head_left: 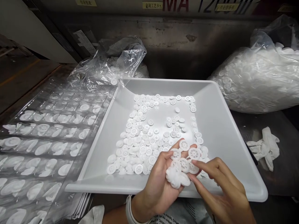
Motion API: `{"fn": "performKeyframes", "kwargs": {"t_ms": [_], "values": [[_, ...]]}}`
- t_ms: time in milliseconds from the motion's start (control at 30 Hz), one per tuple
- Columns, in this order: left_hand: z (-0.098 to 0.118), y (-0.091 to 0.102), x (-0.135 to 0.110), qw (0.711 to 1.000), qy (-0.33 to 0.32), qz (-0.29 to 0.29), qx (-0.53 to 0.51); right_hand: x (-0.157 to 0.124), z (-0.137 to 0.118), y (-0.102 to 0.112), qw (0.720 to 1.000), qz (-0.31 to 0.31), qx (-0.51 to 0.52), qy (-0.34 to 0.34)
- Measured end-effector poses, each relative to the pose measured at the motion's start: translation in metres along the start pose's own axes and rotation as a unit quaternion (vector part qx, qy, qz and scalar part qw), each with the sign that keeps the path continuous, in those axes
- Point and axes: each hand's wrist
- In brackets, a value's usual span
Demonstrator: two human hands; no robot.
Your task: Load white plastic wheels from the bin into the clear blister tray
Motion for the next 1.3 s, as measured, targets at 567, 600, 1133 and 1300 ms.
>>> {"fn": "performKeyframes", "kwargs": {"t_ms": [567,600,1133,1300], "values": [[0.001,-0.005,-0.002,1.000,0.003,0.022,0.017,0.016,-0.001,-0.006,0.995,-0.024,0.027,-0.089],[0.001,-0.005,-0.002,1.000,0.004,0.023,0.012,0.016,0.000,-0.006,0.994,-0.019,0.033,-0.100],[0.001,-0.003,0.001,1.000,0.007,0.024,0.008,0.012,-0.004,-0.002,0.999,-0.034,-0.042,-0.004],[0.001,-0.004,0.000,1.000,0.017,0.020,0.008,0.016,-0.008,0.005,0.986,-0.109,-0.096,0.083]]}}
Point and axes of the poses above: each hand's wrist, its own x-axis towards the middle knuckle, its own y-axis out of the back of the hand, z = x × y, and after that the axes turned 6 degrees about y, right-handed
